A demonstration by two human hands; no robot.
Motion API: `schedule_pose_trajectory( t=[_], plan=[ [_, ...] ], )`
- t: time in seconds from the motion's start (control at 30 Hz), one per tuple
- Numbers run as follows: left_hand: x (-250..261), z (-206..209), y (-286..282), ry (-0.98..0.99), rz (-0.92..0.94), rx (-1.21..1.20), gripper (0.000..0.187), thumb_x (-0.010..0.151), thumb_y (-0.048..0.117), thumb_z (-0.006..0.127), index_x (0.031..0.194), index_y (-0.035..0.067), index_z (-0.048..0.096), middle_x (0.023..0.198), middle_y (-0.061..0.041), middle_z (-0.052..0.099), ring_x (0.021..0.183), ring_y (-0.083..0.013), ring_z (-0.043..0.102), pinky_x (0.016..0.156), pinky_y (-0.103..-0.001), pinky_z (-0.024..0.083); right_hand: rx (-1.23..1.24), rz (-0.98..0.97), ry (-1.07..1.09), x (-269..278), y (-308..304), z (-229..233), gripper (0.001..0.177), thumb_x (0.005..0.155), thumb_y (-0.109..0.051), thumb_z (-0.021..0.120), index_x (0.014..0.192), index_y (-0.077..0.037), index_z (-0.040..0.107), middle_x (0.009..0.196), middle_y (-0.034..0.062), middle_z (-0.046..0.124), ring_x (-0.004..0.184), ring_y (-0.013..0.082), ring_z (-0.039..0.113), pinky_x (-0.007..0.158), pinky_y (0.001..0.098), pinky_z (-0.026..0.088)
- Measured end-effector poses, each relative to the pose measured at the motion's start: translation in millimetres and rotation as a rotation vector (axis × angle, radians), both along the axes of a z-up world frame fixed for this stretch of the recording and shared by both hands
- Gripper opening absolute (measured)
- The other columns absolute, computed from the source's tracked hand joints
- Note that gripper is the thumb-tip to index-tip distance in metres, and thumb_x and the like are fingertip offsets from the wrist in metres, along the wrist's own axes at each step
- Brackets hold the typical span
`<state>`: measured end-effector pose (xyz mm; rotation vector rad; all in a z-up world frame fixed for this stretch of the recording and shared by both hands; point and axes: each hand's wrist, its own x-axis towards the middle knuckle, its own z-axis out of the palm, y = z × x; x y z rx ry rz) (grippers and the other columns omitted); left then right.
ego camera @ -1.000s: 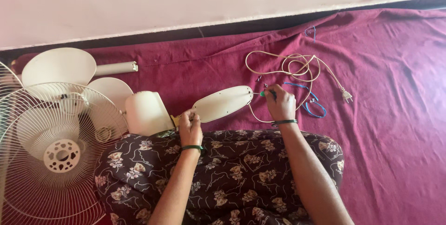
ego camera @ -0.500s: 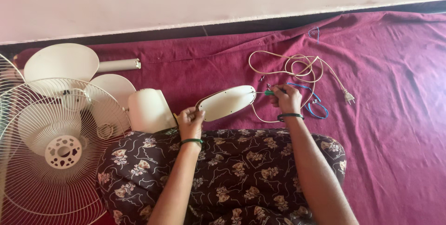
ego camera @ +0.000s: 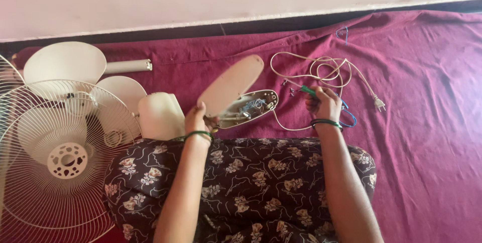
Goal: The person sits on the floor and uses a screwdriver to remove screws from the back cover of an electric fan's motor housing. They open the cover, adjust internal wiring, then close the cover and reinsert the screws.
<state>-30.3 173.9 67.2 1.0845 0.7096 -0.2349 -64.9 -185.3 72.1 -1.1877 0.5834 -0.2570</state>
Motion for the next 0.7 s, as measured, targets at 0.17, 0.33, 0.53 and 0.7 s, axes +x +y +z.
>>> schedule_pose_trajectory(
  t=[0.17,0.33,0.53,0.7],
  plan=[
    [53.5,-35.2,20.1,-0.133,0.033,0.082,0.032,0.099,0.028,0.062,0.115,0.0,0.065,0.089,-0.015,0.072,0.065,-0.0201,0.069,0.06,-0.031,0.063,0.109,0.076,0.041,-2.1,6.9,14.6,0.028,0.104,-0.016,0.055,0.122,0.001,0.068,0.093,0.0118,0.074,0.07,0.0155,0.068,0.063,0.0298,0.057],
    [87.3,-64.7,25.4,-0.092,0.023,0.164,0.075,0.091,0.039,0.072,0.146,0.004,0.035,0.138,-0.02,0.052,0.116,-0.0289,0.058,0.098,-0.047,0.05,0.206,0.216,0.03,-5.2,12.3,14.8,0.033,0.105,-0.009,0.051,0.134,0.002,0.063,0.104,0.0131,0.074,0.078,0.0151,0.069,0.072,0.0305,0.059],
    [65.9,-44.0,15.1,-0.329,-0.245,0.823,0.102,0.088,0.053,0.076,0.162,0.01,0.022,0.168,-0.025,0.007,0.156,-0.0406,0.013,0.123,-0.054,0.022,0.277,0.334,0.034,-4.5,5.5,-2.3,0.043,0.094,0.003,0.05,0.135,-0.001,0.061,0.105,0.0109,0.073,0.083,0.0159,0.07,0.075,0.0331,0.059],
    [46.2,-3.2,22.4,-0.635,-0.623,1.089,0.079,0.092,0.053,0.075,0.154,0.013,0.046,0.161,-0.026,0.036,0.149,-0.0395,0.037,0.12,-0.048,0.033,0.165,0.381,0.115,-5.3,8.3,-14.7,0.029,0.094,0.003,0.057,0.121,-0.003,0.061,0.091,0.0056,0.069,0.077,0.0147,0.067,0.071,0.0333,0.059]
  ],
)
